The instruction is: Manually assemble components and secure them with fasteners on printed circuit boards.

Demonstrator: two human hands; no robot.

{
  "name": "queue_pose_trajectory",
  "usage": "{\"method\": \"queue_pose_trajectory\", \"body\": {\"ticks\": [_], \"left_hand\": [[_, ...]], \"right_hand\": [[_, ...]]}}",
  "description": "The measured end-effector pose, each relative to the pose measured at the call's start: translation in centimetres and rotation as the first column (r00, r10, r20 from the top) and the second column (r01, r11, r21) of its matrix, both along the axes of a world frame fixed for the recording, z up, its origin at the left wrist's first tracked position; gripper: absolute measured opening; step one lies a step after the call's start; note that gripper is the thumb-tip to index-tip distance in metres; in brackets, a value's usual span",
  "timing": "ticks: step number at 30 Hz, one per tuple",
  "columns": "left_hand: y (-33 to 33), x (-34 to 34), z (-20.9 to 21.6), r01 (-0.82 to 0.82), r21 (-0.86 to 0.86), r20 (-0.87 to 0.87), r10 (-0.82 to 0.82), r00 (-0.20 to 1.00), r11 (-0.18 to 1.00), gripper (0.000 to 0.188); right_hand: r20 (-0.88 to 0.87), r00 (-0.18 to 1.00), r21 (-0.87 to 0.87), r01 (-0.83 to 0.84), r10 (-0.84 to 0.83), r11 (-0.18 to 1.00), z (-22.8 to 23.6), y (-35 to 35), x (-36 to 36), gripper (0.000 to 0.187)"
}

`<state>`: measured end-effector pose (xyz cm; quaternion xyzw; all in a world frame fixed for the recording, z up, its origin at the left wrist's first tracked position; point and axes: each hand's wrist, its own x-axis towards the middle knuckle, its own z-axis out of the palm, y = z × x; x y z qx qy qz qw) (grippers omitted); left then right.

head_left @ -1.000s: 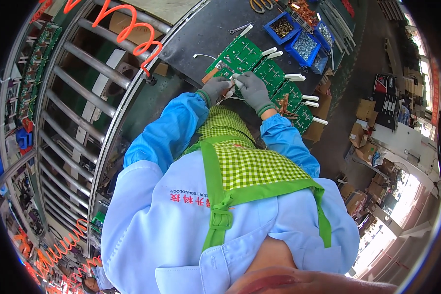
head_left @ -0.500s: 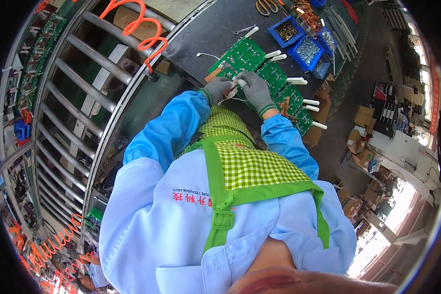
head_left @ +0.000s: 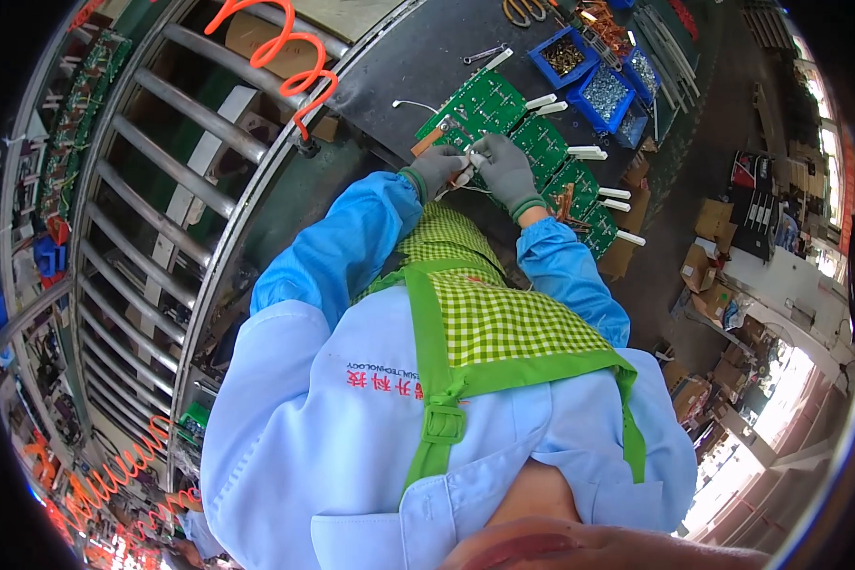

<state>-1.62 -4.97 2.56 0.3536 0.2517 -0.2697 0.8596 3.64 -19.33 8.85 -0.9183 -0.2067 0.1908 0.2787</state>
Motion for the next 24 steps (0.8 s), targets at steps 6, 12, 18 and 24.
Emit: {"method": "queue_pose_trajectory", "body": {"ticks": [6, 12, 18, 24], "left_hand": [[0.3, 0.4, -2.0, 0.120, 0.113, 0.125, -0.134, 0.983, 0.986, 0.018], [-0.1, 1.1, -1.5, 0.137, -0.077, 0.166, -0.123, 0.978, 0.987, 0.024], [1.2, 0.5, -1.9, 0.105, -0.076, 0.075, -0.099, 0.992, 0.992, 0.015], [0.4, 0.7, -1.7, 0.117, 0.064, 0.123, -0.124, 0.985, 0.991, 0.019]], "right_hand": [[0.111, 0.983, -0.120, 0.162, -0.149, 0.979, 0.6, 1.6, -0.9, 0.017], [0.170, 0.951, -0.041, 0.268, -0.257, 0.963, 0.2, 1.0, -1.8, 0.025], [0.087, 0.948, 0.071, 0.301, -0.306, 0.951, -0.2, 1.4, -2.3, 0.019], [0.108, 0.923, 0.044, 0.367, -0.370, 0.929, 0.6, 1.4, -2.9, 0.014]]}}
